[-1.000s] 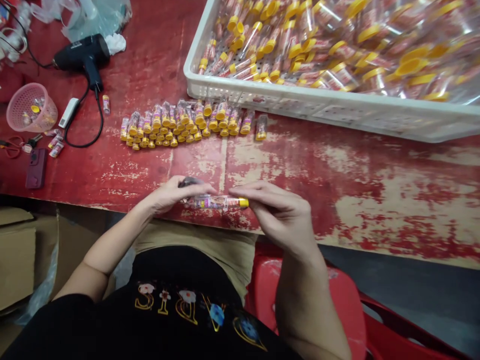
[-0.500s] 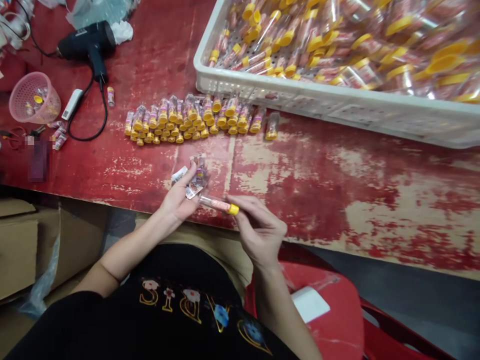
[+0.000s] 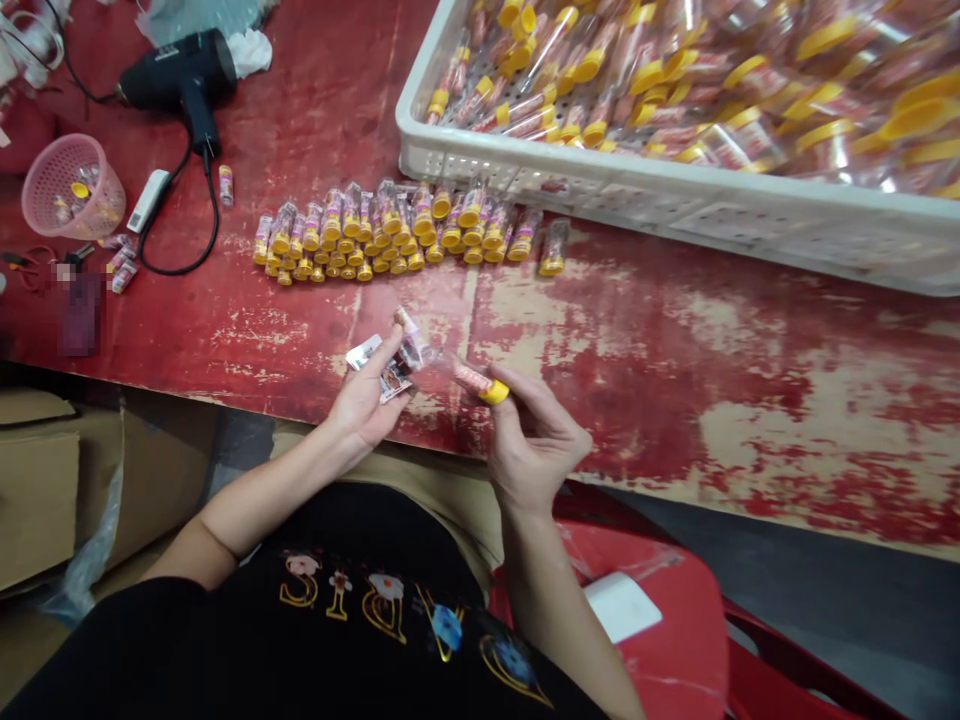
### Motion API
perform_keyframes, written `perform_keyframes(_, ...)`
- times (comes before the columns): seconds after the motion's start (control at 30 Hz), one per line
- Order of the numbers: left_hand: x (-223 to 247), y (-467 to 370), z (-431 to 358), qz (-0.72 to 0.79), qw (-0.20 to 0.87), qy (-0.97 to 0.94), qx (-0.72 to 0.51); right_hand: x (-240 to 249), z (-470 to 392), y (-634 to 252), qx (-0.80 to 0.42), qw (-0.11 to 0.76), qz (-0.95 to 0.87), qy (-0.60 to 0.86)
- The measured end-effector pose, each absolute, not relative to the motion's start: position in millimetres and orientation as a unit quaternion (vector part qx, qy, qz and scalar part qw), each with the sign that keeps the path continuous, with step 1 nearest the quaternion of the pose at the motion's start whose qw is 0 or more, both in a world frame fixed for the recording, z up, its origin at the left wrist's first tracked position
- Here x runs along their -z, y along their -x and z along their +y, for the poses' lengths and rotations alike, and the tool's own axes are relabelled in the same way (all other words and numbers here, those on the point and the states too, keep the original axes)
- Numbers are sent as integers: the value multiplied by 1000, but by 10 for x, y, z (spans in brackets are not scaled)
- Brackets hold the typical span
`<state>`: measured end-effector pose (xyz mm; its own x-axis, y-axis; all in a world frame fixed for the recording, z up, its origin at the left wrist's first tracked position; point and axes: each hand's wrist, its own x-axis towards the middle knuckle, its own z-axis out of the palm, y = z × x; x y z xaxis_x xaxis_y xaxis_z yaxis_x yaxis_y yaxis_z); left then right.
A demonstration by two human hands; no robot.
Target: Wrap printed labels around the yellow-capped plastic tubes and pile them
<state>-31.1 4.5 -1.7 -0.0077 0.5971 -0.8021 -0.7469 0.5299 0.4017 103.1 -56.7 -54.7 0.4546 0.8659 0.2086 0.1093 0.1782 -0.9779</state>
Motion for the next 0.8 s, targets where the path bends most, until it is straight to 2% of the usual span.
perform_keyframes(0.23, 32, 302, 91, 480, 733, 83, -475, 553, -640, -1051, -325, 636, -446, 540)
perform_keyframes(0.4, 85, 290, -1, 482, 717, 67, -499, 467, -636, -1015, -285, 626, -461, 560)
perform_keyframes(0.53, 94, 287, -87, 475, 714, 22, -514, 381, -676, -1018, -229, 595, -515, 573)
perform_keyframes(0.7, 39, 234, -197, 472, 703, -49, -529, 372, -700, -985, -296, 588, -536, 528)
perform_keyframes(0.8, -11, 206, -271, 476, 698, -84, -528, 358, -670, -946, -265, 584, -553, 531)
